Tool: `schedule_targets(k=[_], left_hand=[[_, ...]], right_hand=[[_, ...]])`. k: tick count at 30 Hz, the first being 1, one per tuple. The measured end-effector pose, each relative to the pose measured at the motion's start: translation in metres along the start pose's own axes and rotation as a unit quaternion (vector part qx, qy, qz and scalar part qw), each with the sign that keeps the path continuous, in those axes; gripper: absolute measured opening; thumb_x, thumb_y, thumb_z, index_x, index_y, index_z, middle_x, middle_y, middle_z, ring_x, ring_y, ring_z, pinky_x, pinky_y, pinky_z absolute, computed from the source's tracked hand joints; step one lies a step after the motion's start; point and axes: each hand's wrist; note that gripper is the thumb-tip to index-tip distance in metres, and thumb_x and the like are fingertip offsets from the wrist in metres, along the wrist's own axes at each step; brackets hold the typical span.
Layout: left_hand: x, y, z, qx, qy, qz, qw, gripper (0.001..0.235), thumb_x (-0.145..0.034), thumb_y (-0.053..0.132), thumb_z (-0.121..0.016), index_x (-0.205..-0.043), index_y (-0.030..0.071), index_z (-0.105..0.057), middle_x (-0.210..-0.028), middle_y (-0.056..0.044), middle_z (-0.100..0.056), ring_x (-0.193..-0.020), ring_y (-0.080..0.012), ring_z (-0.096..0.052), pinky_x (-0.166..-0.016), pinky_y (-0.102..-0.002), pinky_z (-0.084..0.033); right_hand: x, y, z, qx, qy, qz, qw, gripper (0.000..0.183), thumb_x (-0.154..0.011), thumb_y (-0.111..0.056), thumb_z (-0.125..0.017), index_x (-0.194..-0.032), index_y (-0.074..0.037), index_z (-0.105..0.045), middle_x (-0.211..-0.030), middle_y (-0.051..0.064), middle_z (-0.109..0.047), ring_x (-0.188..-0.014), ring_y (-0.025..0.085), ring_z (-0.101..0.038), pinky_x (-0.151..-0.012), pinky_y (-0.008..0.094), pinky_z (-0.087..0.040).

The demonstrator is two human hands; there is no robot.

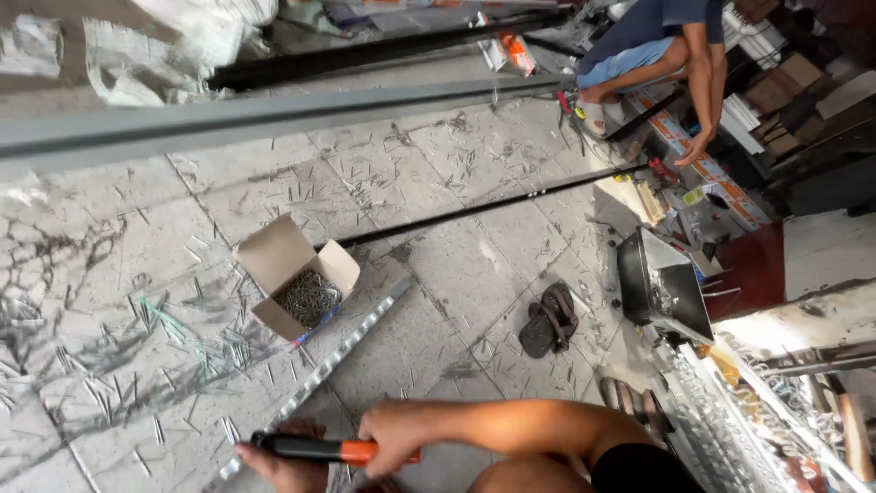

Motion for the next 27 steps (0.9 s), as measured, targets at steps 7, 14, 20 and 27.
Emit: schedule_targets(k=[7,14,20,27], left_hand=[[0.001,-0.010,0.009,0.045,-0.002,0.014,0.999,0.090,-0.096,0.091,-0.021,-0.058,0.016,-0.052,-0.049,-0.003,-0.046,-0.046,-0.0219,-0.047,-0.047,-0.036,-0.037],[-0.018,-0.028,0.055,0.045,-0.058,-0.005,0.997,0.090,-0.091,0.094,-0.031,-0.058,0.014,-0.057,-0.046,-0.005,-0.047,-0.045,-0.0214,-0.045,-0.046,-0.036,-0.037],[0.003,0.001,0.000,0.084,-0.053,0.018,0.995,0.087,-0.091,0.093,-0.034,-0.061,0.014,-0.058,-0.054,-0.002,-0.048,-0.051,-0.0200,-0.043,-0.050,-0.034,-0.033],[0.010,0.004,-0.017,0.043,-0.005,0.022,0.999,0.088,-0.093,0.092,-0.031,-0.055,0.015,-0.052,-0.054,-0.004,-0.047,-0.049,-0.0208,-0.044,-0.050,-0.036,-0.032]], right_hand=[[-0.104,0.100,-0.119,0.119,0.086,-0.030,0.989,0.042,-0.078,-0.040,-0.069,-0.089,0.001,-0.069,-0.072,0.021,-0.067,-0.064,0.041,-0.068,-0.063,0.050,-0.057],[-0.052,0.025,-0.047,0.193,-0.023,0.001,0.981,0.038,-0.070,-0.030,-0.063,-0.075,0.007,-0.069,-0.072,0.023,-0.069,-0.065,0.040,-0.065,-0.062,0.048,-0.054],[-0.113,0.122,-0.127,0.164,0.095,0.061,0.980,0.050,-0.076,-0.046,-0.064,-0.076,0.004,-0.066,-0.071,0.021,-0.066,-0.068,0.043,-0.064,-0.072,0.049,-0.054],[-0.108,0.115,-0.125,0.148,0.123,0.056,0.980,0.037,-0.074,-0.034,-0.062,-0.060,0.000,-0.059,-0.059,0.021,-0.063,-0.054,0.045,-0.060,-0.055,0.049,-0.053]])
Point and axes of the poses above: each hand's wrist, its own x-axis away from the middle knuckle, its own z-axis out of the back of the hand, y = z × x
